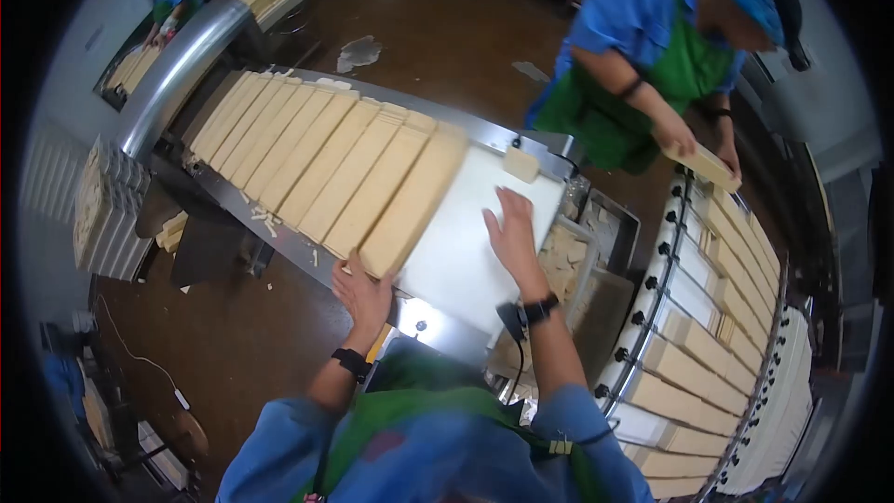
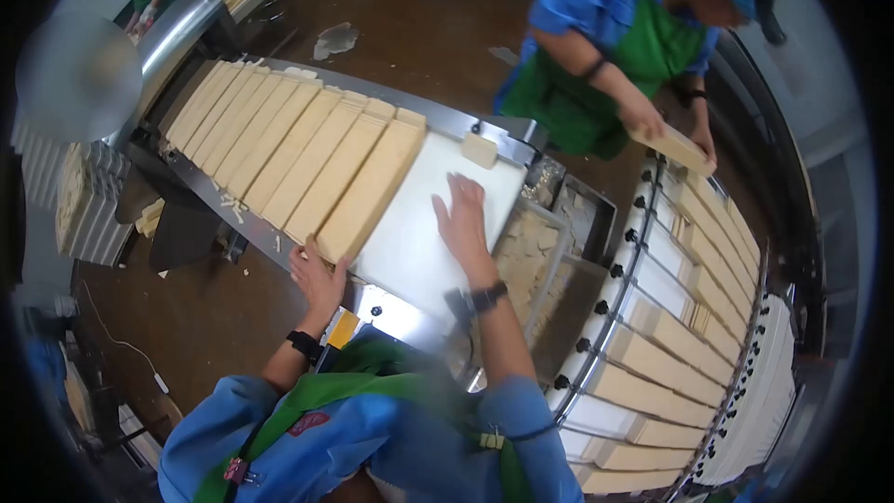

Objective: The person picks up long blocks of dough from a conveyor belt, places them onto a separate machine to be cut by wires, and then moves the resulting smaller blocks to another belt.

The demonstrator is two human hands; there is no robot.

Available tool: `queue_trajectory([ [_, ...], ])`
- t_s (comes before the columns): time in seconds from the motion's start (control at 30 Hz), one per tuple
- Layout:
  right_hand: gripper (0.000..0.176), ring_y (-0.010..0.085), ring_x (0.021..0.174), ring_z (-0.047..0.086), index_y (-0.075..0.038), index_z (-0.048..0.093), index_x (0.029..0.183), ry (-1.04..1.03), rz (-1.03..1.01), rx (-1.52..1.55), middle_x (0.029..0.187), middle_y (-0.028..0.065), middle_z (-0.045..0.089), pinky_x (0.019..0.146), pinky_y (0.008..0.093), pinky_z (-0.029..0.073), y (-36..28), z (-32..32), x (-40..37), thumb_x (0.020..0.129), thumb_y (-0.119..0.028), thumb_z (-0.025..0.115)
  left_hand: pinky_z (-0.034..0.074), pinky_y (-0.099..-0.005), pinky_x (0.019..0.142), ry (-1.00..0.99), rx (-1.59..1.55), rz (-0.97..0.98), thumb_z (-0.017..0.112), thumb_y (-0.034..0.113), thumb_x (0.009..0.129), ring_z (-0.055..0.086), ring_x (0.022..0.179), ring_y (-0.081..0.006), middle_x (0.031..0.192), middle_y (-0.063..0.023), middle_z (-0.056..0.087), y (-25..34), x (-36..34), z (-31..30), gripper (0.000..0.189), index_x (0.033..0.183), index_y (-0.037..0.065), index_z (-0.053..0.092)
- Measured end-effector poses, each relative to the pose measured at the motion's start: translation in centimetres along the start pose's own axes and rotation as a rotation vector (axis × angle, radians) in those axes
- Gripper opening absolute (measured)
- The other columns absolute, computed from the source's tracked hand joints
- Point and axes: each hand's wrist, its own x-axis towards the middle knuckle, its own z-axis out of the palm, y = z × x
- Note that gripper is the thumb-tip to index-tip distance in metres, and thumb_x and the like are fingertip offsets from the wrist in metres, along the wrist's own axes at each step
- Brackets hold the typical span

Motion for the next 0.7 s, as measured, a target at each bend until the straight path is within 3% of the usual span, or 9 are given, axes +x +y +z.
queue_trajectory([
  [0.07,0.048,0.0445,0.130,0.051,0.005,0.062,0.137,-0.049,-0.063,-0.005,0.137,0.0268,0.061,0.114,0.0507,0.043,0.7,5.1,5.7,0.096,-0.017,0.073,0.044,-0.0547,0.108,-0.156,-0.350,0.023,0.083,0.026,0.085,0.050,0.127,-0.0489,0.140,-0.0308,0.038,-1.0,0.9,0.0,0.087,0.155,-0.001,0.040],
  [0.1,0.048,0.0440,0.130,0.051,0.005,0.062,0.137,-0.075,-0.074,-0.031,0.135,0.0266,0.061,0.113,0.0513,0.043,0.9,7.2,8.2,0.096,-0.018,0.073,0.049,-0.0521,0.105,-0.158,-0.347,0.077,0.086,0.024,0.083,0.052,0.124,-0.0505,0.139,-0.0315,0.039,-1.1,1.2,0.4,0.089,0.154,-0.002,0.040],
  [0.2,0.050,0.0428,0.129,0.051,0.004,0.062,0.137,-0.087,-0.083,-0.163,0.131,0.0259,0.062,0.111,0.0517,0.044,1.8,11.6,13.5,0.096,-0.022,0.073,0.048,-0.0524,0.105,-0.177,-0.325,0.109,0.086,0.025,0.082,0.052,0.124,-0.0499,0.138,-0.0314,0.040,-0.3,2.0,0.6,0.089,0.154,-0.002,0.041],
  [0.37,0.051,0.0405,0.129,0.055,0.001,0.064,0.135,-0.288,0.071,-0.291,0.132,0.0234,0.063,0.110,0.0516,0.044,3.8,16.3,15.3,0.097,-0.033,0.070,0.052,-0.0507,0.098,-0.233,-0.215,0.032,0.092,0.026,0.078,0.056,0.121,-0.0442,0.131,-0.0229,0.046,1.6,2.8,0.2,0.092,0.151,-0.002,0.043],
  [0.47,0.050,0.0405,0.120,0.062,-0.001,0.068,0.128,-0.156,0.054,-0.291,0.121,0.0224,0.068,0.106,0.0516,0.047,5.4,15.1,13.6,0.096,-0.039,0.070,0.052,-0.0513,0.097,-0.239,-0.197,0.036,0.093,0.026,0.075,0.056,0.119,-0.0444,0.131,-0.0232,0.046,2.2,3.0,0.2,0.090,0.147,-0.001,0.045],
  [0.53,0.042,0.0449,0.107,0.067,0.001,0.072,0.110,0.030,0.012,-0.266,0.104,0.0261,0.071,0.097,0.0541,0.052,6.8,12.1,10.9,0.094,-0.037,0.073,0.050,-0.0527,0.098,-0.291,-0.208,0.096,0.090,0.026,0.076,0.055,0.120,-0.0445,0.131,-0.0236,0.048,2.0,3.2,0.1,0.089,0.149,0.001,0.045],
  [0.6,0.042,0.0461,0.102,0.068,0.002,0.072,0.104,0.021,0.205,-0.308,0.101,0.0277,0.072,0.094,0.0541,0.053,6.4,7.0,7.7,0.095,-0.038,0.072,0.048,-0.0542,0.099,-0.349,-0.219,0.170,0.088,0.026,0.078,0.054,0.121,-0.0446,0.132,-0.0240,0.050,2.4,4.0,0.1,0.088,0.151,0.003,0.045],
  [0.7,0.051,0.0444,0.106,0.068,0.005,0.071,0.111,0.024,0.460,-0.433,0.109,0.0258,0.073,0.095,0.0520,0.054,7.6,2.2,1.8,0.096,-0.044,0.071,0.049,-0.0548,0.099,-0.523,-0.208,0.363,0.089,0.027,0.075,0.056,0.119,-0.0455,0.131,-0.0245,0.052,3.5,4.9,-0.4,0.088,0.148,0.002,0.047],
])
